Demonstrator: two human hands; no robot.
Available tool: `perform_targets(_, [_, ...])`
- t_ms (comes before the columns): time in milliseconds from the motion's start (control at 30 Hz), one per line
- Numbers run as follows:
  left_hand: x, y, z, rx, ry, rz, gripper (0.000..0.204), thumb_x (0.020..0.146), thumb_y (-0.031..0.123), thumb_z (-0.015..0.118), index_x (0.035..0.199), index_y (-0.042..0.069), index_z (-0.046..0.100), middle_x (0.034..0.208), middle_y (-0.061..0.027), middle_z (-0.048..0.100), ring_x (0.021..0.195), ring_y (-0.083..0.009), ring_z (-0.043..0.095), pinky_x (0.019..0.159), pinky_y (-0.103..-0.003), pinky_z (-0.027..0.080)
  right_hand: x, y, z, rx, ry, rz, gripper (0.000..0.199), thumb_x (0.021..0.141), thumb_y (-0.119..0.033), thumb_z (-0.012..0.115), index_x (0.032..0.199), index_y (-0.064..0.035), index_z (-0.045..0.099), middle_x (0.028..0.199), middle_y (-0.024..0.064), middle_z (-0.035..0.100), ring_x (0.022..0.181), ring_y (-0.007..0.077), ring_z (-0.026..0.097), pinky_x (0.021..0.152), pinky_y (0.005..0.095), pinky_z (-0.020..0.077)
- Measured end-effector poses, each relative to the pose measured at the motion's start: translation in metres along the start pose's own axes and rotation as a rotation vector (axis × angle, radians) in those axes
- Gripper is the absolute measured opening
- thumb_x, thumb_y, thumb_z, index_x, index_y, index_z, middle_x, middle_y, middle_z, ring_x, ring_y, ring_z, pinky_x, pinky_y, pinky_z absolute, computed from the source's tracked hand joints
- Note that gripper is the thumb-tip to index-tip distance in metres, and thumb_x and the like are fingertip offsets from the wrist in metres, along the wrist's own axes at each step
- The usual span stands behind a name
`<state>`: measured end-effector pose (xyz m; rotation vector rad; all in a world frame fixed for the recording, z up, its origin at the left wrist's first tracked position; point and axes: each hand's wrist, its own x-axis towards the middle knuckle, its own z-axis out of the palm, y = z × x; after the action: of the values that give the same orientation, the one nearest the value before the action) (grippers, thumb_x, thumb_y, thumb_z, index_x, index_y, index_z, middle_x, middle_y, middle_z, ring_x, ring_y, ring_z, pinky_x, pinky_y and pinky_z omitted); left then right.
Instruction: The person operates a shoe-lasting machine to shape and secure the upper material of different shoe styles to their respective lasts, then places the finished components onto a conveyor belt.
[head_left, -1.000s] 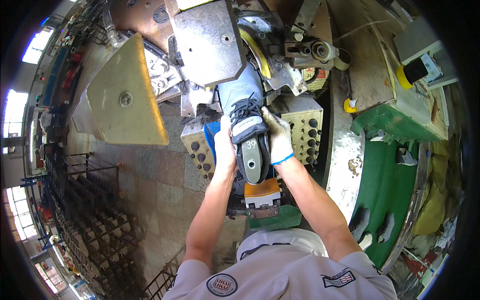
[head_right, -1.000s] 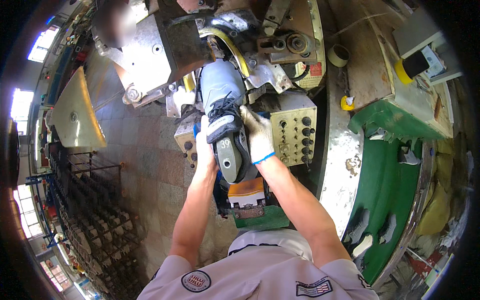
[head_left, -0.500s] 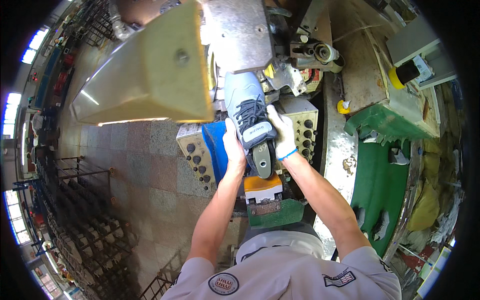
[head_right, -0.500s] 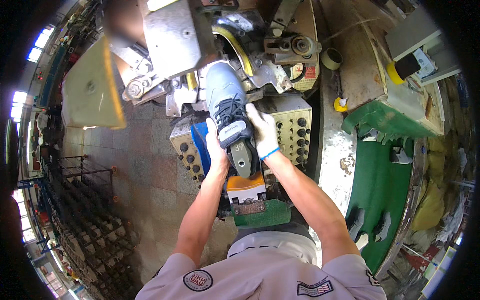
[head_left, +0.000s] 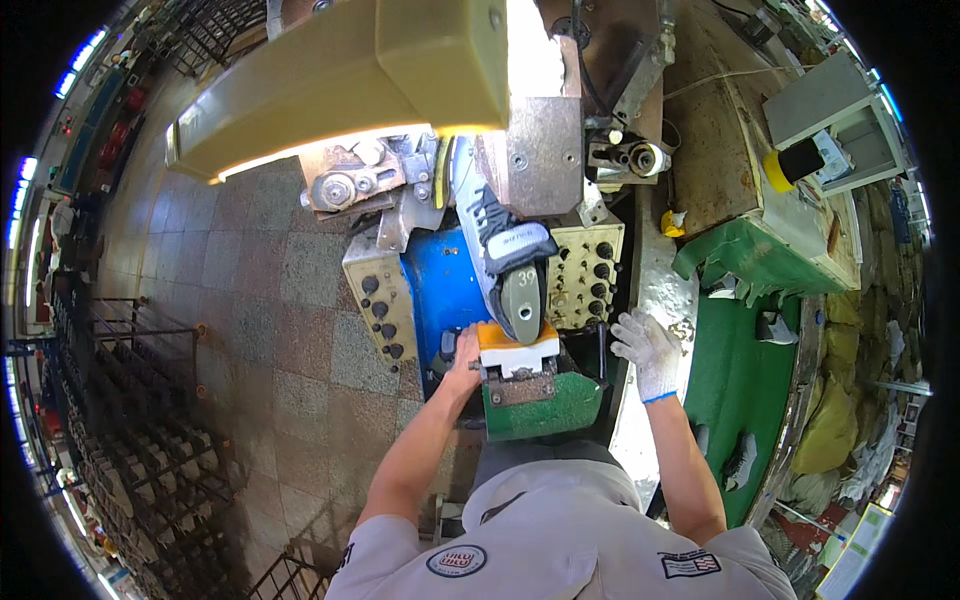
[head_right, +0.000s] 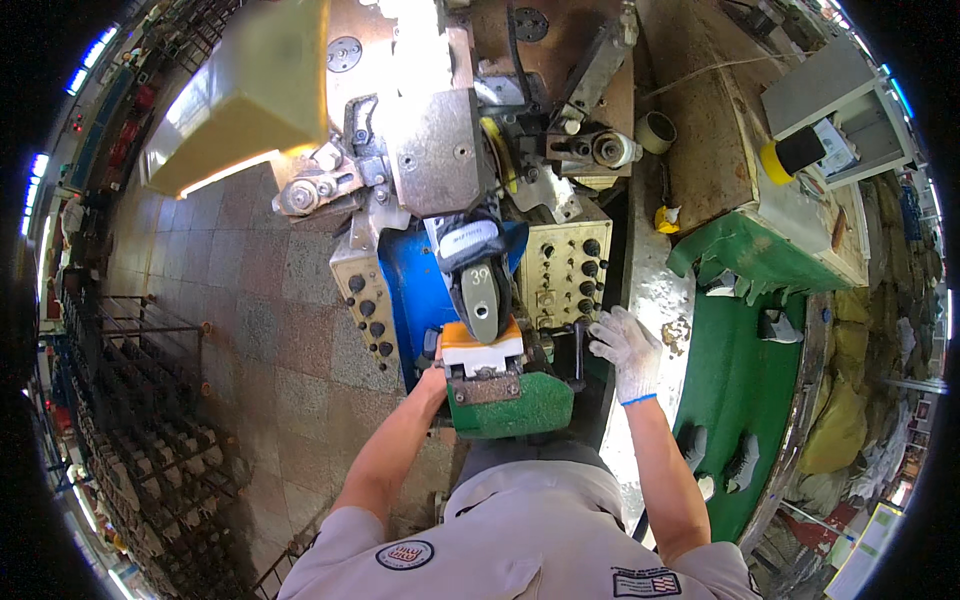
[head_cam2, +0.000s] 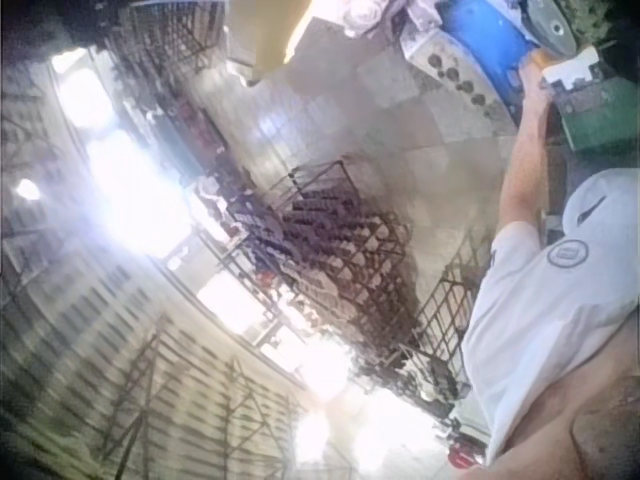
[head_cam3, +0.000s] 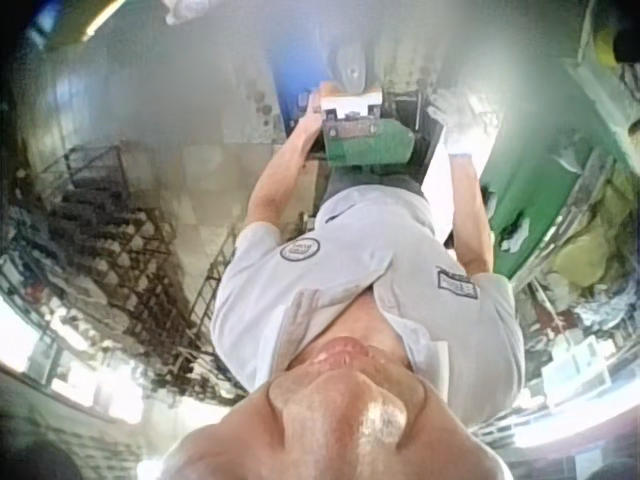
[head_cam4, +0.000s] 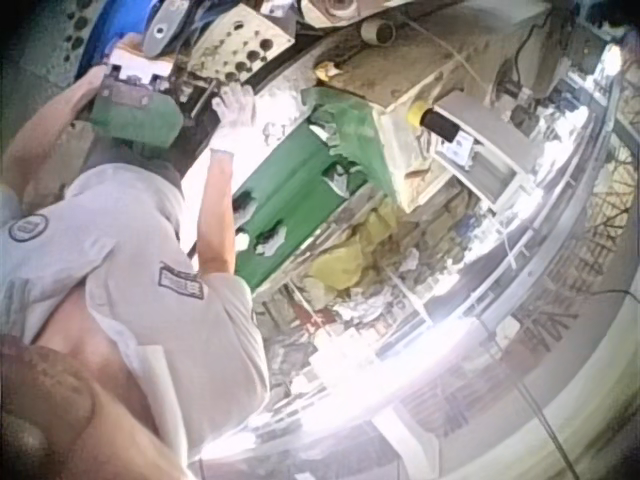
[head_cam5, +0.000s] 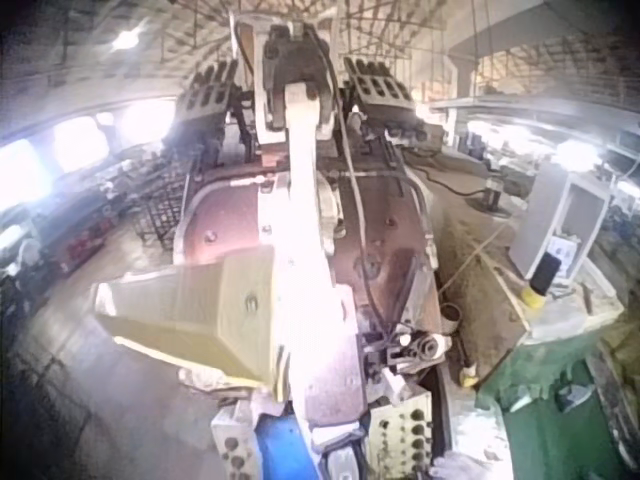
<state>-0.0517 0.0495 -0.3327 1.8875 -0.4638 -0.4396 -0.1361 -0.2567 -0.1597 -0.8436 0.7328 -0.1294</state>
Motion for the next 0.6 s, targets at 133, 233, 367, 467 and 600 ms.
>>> perform_targets(133, [-0.012,0.014,-0.025,0.106,0.079,-0.043,0.043,0.080,0.040,0.071,0.091,0.000,0.065,0.085,-0.0250,0.069,0.083,-0.0422,0.068,0.070,-0.051,0.053,-0.007,-0.019,0.011,-0.173,0.014,-0.023,0.047,0.102,-0.020,0.053,0.136,0.0119,0.049,0.122,0.0272,0.064,0.101,0.0385,0.070,0.073,0.0423,0.0621])
perform_targets(233, [-0.045,0.022,-0.064,0.368,0.250,-0.295,0.056,0.075,0.050,0.078,0.087,-0.004,0.064,0.081,-0.0263,0.067,0.076,-0.0423,0.068,0.067,-0.048,0.053,-0.010,-0.028,-0.002,-0.242,-0.049,-0.070,0.047,0.103,-0.021,0.053,0.136,0.0112,0.049,0.123,0.0274,0.064,0.103,0.0386,0.069,0.076,0.0434,0.0618])
perform_targets(367, [-0.097,0.146,-0.126,-0.127,0.498,-0.346,0.042,0.082,0.029,0.075,0.103,-0.006,0.069,0.086,-0.0128,0.073,0.076,-0.0195,0.068,0.073,-0.035,0.054,-0.039,-0.045,0.010,-0.386,-0.033,-0.153,0.048,0.104,-0.020,0.048,0.139,0.0131,0.044,0.126,0.0298,0.062,0.106,0.0384,0.069,0.078,0.0427,0.0628])
perform_targets(467, [-0.111,0.250,-0.167,-0.100,0.613,-0.332,0.033,0.083,0.022,0.072,0.101,-0.005,0.069,0.086,-0.0041,0.069,0.077,-0.0116,0.062,0.071,-0.029,0.051,-0.067,-0.050,0.064,-0.338,-0.323,-0.192,0.057,0.104,-0.026,0.047,0.146,0.0108,0.039,0.132,0.0289,0.059,0.113,0.0359,0.067,0.089,0.0383,0.0591])
perform_targets(600, [-0.074,0.326,-0.154,-0.391,0.481,-0.127,0.028,0.087,0.023,0.070,0.099,-0.003,0.069,0.086,0.0000,0.066,0.077,-0.0085,0.058,0.069,-0.024,0.046,-0.083,-0.045,0.159,-0.410,-0.779,-0.410,0.064,0.099,-0.039,0.057,0.144,0.0049,0.046,0.135,0.0206,0.061,0.124,0.0240,0.060,0.107,0.0336,0.0455])
